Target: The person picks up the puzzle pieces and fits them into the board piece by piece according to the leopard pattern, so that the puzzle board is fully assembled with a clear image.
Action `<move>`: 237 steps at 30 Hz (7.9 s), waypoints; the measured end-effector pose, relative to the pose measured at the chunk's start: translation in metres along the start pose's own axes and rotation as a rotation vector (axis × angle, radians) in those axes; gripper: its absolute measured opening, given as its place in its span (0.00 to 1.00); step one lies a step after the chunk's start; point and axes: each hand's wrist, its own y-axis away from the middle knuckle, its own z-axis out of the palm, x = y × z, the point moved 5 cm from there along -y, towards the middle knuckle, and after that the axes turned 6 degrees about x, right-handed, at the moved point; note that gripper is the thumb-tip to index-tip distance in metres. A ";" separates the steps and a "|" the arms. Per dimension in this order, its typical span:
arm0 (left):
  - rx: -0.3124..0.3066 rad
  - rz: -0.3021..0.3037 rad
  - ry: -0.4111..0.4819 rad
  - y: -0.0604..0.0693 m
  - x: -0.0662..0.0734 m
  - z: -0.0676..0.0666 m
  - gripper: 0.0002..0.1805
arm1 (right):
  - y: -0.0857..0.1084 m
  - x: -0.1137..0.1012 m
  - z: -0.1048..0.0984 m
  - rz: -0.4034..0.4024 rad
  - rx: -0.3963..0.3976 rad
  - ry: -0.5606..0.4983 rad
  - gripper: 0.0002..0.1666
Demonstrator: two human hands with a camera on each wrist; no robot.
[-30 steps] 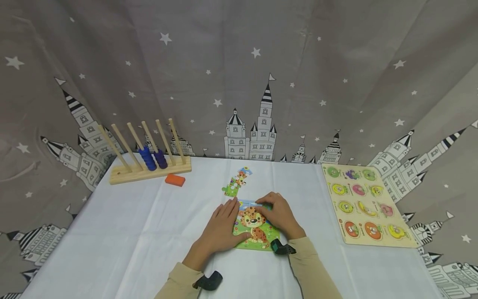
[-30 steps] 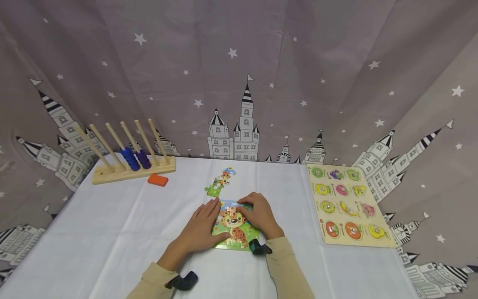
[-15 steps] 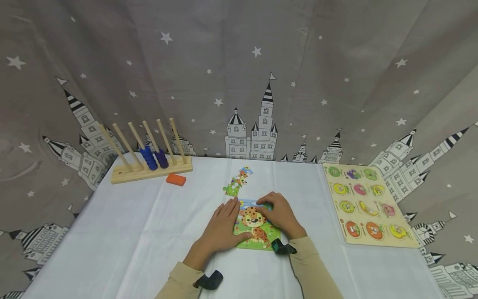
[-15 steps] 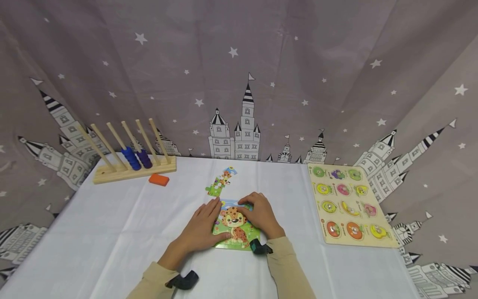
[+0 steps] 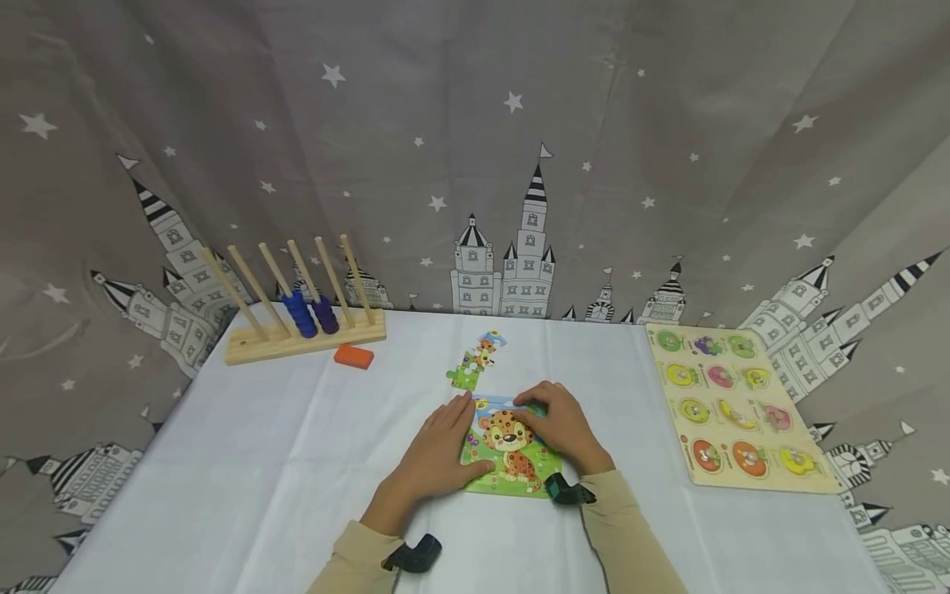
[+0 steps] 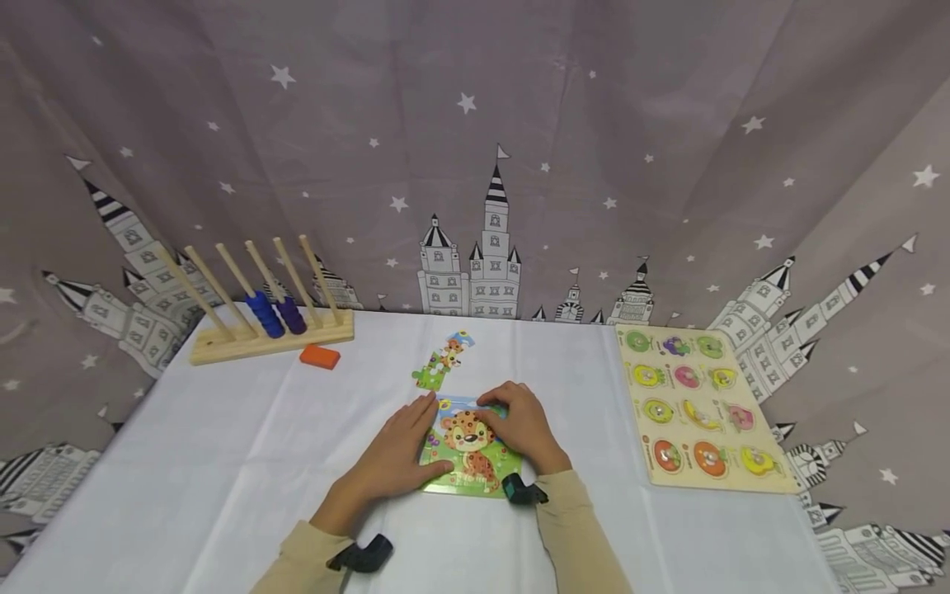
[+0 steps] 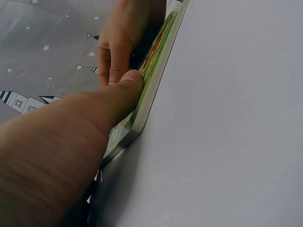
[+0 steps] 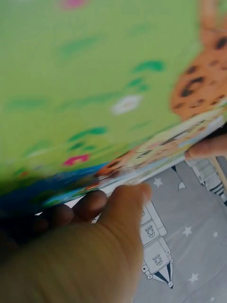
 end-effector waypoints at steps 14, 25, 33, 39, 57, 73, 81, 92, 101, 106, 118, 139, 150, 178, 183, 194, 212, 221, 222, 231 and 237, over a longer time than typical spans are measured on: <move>-0.017 -0.031 -0.023 0.000 -0.002 -0.006 0.57 | -0.070 0.004 0.000 0.077 -0.175 0.023 0.31; -0.023 -0.007 -0.002 0.001 0.004 -0.003 0.57 | -0.113 -0.001 0.022 0.235 -0.084 0.039 0.34; -0.023 0.000 -0.020 0.001 0.004 -0.002 0.57 | -0.121 -0.014 0.032 0.262 0.039 0.155 0.31; -0.012 0.009 -0.008 0.002 0.007 -0.006 0.57 | -0.123 -0.023 0.032 0.322 0.000 0.180 0.30; -0.016 0.004 -0.009 0.002 0.006 -0.006 0.57 | -0.122 -0.029 0.033 0.375 0.046 0.143 0.29; -0.014 -0.001 -0.021 0.002 0.004 -0.004 0.57 | -0.101 -0.024 0.020 0.287 0.069 -0.152 0.15; -0.017 -0.018 0.001 0.003 0.003 -0.001 0.58 | -0.044 -0.032 0.010 0.172 -0.126 -0.192 0.13; -0.012 -0.016 -0.007 0.001 0.004 -0.004 0.58 | -0.011 -0.048 0.019 0.032 -0.152 0.014 0.11; 0.015 0.005 -0.001 0.000 0.006 -0.007 0.57 | -0.008 -0.050 0.022 -0.011 -0.072 0.068 0.10; 0.021 0.015 0.000 0.001 0.006 -0.007 0.55 | -0.008 -0.053 0.024 -0.046 -0.076 0.125 0.11; 0.024 0.024 -0.004 0.002 0.006 -0.007 0.53 | -0.008 -0.054 0.023 -0.023 -0.056 0.146 0.09; 0.032 0.068 -0.012 0.003 0.007 -0.008 0.49 | -0.004 -0.051 0.020 -0.033 -0.190 0.110 0.22; -0.081 0.059 0.078 0.008 -0.007 -0.011 0.67 | -0.004 -0.049 0.020 -0.032 -0.200 0.081 0.22; -0.111 0.112 0.053 0.006 0.000 -0.016 0.70 | -0.086 -0.037 0.038 0.162 -0.021 0.066 0.19; -0.113 0.107 0.064 0.006 -0.001 -0.017 0.69 | -0.083 -0.037 0.036 0.193 0.037 -0.021 0.15; -0.114 0.090 0.078 0.005 -0.004 -0.014 0.68 | -0.073 -0.021 0.020 0.261 0.042 -0.115 0.14; -0.047 0.038 0.104 0.005 -0.006 -0.016 0.43 | 0.014 -0.047 0.012 0.118 -0.194 -0.120 0.07; 0.049 0.051 0.085 0.002 -0.007 -0.011 0.30 | 0.025 -0.057 0.018 0.083 -0.146 -0.019 0.09; 0.061 0.047 0.085 0.002 -0.007 -0.011 0.30 | 0.025 -0.058 0.018 0.075 -0.143 -0.007 0.09; 0.139 0.032 0.071 0.000 -0.005 -0.011 0.27 | 0.027 -0.060 0.021 0.036 -0.122 0.073 0.09; 0.153 0.033 0.061 0.001 -0.003 -0.011 0.27 | 0.028 -0.060 0.021 0.027 -0.106 0.071 0.08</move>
